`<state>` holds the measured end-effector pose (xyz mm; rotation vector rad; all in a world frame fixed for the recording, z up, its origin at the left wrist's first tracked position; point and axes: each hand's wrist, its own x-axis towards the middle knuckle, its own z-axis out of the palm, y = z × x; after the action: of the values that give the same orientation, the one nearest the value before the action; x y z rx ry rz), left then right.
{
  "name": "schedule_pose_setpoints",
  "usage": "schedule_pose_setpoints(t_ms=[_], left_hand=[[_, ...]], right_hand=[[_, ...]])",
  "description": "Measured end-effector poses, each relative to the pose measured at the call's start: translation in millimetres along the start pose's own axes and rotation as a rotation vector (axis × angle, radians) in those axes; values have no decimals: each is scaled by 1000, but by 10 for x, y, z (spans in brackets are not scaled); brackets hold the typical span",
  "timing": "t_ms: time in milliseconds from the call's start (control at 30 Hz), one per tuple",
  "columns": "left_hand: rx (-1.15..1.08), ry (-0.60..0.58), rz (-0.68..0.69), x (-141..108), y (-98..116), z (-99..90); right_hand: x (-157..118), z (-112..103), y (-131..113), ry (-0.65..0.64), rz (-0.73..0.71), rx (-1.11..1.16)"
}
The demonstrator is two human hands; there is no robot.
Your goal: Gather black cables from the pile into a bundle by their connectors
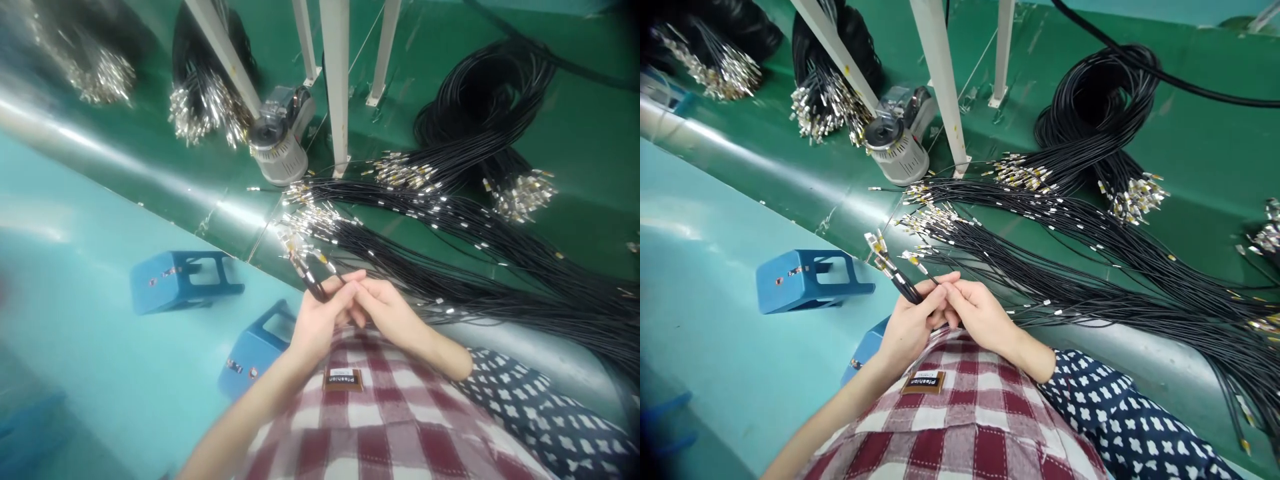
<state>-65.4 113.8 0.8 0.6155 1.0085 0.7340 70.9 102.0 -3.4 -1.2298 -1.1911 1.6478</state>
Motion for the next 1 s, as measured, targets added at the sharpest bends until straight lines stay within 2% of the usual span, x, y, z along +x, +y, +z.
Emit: schedule_pose_setpoints(t_ms=[67, 133, 233, 300, 400, 533, 633, 733, 900, 1000], left_hand=[[-9, 27, 11, 33, -45, -32], [-53, 89, 26, 67, -71, -58], [-121, 146, 28, 106, -61, -65], [-131, 128, 15, 121, -40, -48], [-114, 75, -16, 129, -28, -20], [-30, 12, -45, 129, -59, -38], [29, 6, 30, 136, -73, -69], [40, -52, 99, 114, -29, -41], [-203, -254, 53, -120, 204, 58], [-279, -257, 111, -217, 247, -38]], right_hand=[[-26, -163, 90, -97, -41, -86], [-80, -355, 188, -151, -97, -288], [-171, -544, 304, -111, -103, -563], [-209, -547, 333, -44, -68, -617], [-224, -403, 296, 12, -58, -618], [-190, -253, 231, -89, -116, -622], [-154, -407, 314, -188, 64, -521], [-131, -741, 500, -150, 280, -499], [-131, -1218, 709, -85, 378, -622], [-133, -1297, 707, -81, 433, -692]])
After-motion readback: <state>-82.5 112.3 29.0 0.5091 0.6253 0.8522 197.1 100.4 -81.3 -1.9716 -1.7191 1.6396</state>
